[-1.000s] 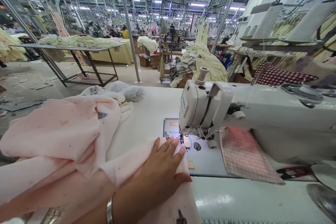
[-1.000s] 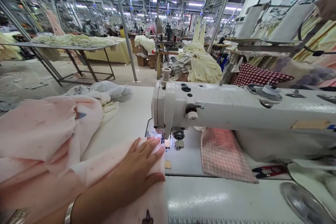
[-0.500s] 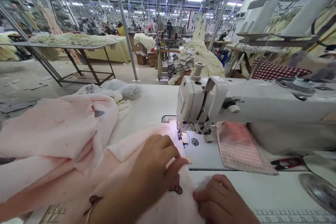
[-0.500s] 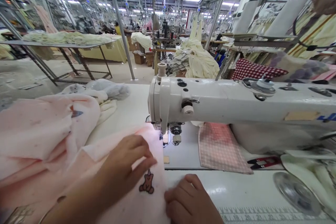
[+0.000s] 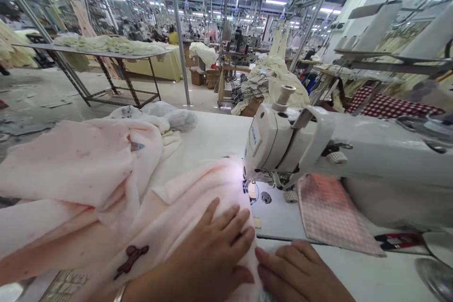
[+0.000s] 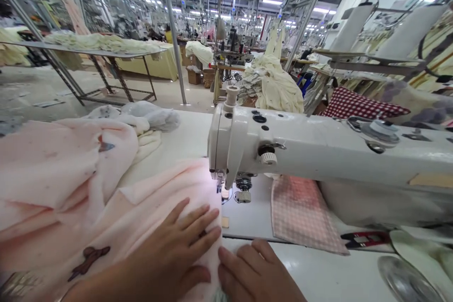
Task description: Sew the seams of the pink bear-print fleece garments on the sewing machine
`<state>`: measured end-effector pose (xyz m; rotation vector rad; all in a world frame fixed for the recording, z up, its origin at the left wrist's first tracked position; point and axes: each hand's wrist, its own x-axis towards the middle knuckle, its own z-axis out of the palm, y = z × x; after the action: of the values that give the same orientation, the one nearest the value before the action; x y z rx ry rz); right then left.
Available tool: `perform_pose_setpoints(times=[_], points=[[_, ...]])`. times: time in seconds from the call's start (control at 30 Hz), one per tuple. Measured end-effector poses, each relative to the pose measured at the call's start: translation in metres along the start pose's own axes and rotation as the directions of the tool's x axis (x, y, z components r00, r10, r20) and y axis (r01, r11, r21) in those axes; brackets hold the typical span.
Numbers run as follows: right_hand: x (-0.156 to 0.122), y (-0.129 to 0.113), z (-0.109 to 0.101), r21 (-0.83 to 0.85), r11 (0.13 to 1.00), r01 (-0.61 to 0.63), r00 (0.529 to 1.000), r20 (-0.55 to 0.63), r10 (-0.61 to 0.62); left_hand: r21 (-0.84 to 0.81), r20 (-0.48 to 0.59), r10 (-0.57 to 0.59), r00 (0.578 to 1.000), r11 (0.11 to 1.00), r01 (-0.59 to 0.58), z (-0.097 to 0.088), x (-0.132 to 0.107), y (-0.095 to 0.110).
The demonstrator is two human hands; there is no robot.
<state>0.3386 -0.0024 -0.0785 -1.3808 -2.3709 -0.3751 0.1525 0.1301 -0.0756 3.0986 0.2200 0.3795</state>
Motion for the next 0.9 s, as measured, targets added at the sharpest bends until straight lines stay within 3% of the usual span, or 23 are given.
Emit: perform_pose_setpoints(times=[0.13,0.3,0.43,0.6,0.67,0.73,0.8,0.9], points=[[0.021,0.021,0.011,0.03,0.999,-0.015,0.999,-0.046,0.016,-0.132,0.062,0.0,0.998,0.991,0.008,-0.005,0.018,-0.032],[0.043,0.045,0.019,0.014,0.993,-0.121,0.993,-0.008,0.121,-0.129,0.061,0.056,0.997,0.99,-0.048,0.004,0.041,-0.071],[0.041,0.056,0.032,-0.102,0.986,-0.135,0.989,-0.073,0.128,-0.071,-0.001,0.057,0.998,0.996,-0.057,0.008,0.058,-0.095],[0.039,0.057,0.038,-0.136,0.985,-0.111,0.992,-0.07,0.102,-0.03,-0.004,0.007,1.0,1.0,-0.008,0.006,0.076,-0.118],[0.045,0.053,0.031,-0.106,0.987,-0.124,0.99,-0.078,0.116,-0.001,0.003,-0.045,0.999,0.999,0.045,0.008,0.073,-0.113],[0.051,0.045,0.019,-0.008,0.993,-0.119,0.991,-0.054,0.119,0.064,-0.002,-0.148,0.989,0.987,0.148,0.012,0.057,-0.091],[0.053,0.033,0.007,0.089,0.991,-0.1,0.994,-0.037,0.103,0.145,-0.035,-0.25,0.968,0.957,0.253,0.018,0.03,-0.053],[0.043,0.012,-0.003,0.093,0.994,-0.057,0.998,-0.014,0.058,0.222,-0.086,-0.188,0.978,0.954,0.203,0.021,-0.013,0.011]])
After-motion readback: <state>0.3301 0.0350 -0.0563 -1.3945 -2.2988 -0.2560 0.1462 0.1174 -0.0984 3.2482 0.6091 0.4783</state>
